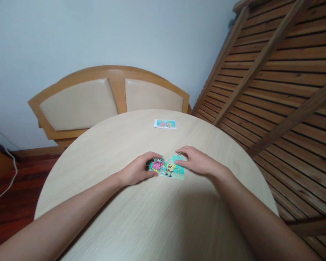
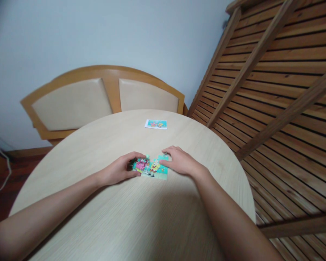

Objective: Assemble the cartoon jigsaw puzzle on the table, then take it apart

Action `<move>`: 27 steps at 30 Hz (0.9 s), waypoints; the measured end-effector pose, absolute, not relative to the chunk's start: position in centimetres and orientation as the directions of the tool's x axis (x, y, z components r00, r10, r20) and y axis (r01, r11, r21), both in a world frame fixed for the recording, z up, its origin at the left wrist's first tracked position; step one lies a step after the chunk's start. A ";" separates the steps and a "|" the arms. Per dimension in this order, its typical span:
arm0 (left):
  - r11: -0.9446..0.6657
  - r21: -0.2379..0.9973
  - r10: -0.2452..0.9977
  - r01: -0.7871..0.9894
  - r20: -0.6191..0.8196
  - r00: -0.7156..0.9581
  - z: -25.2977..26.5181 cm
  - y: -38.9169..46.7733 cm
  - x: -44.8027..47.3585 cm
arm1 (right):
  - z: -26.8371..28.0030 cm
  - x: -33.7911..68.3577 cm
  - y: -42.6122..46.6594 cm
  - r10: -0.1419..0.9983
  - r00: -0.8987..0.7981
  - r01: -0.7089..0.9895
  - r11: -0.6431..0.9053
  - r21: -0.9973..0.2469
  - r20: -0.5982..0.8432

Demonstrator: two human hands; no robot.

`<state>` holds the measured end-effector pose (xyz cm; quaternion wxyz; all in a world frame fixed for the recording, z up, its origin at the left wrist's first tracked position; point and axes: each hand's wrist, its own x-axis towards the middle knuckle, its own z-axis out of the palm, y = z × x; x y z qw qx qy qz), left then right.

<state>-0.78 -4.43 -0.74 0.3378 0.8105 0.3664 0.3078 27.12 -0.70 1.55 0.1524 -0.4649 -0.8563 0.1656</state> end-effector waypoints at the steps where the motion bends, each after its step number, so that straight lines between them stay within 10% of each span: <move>1: -0.509 0.770 0.799 0.384 0.257 0.543 -0.8 -4.5 -0.7 | 1.6 27.2 -0.8 0.842 -0.532 0.748 0.515 -0.419 0.085; 27: -0.459 0.756 0.880 0.466 0.313 0.358 -1.2 -4.8 0.5 | 1.8 26.1 -2.1 0.838 -0.537 0.786 0.454 -0.420 -0.099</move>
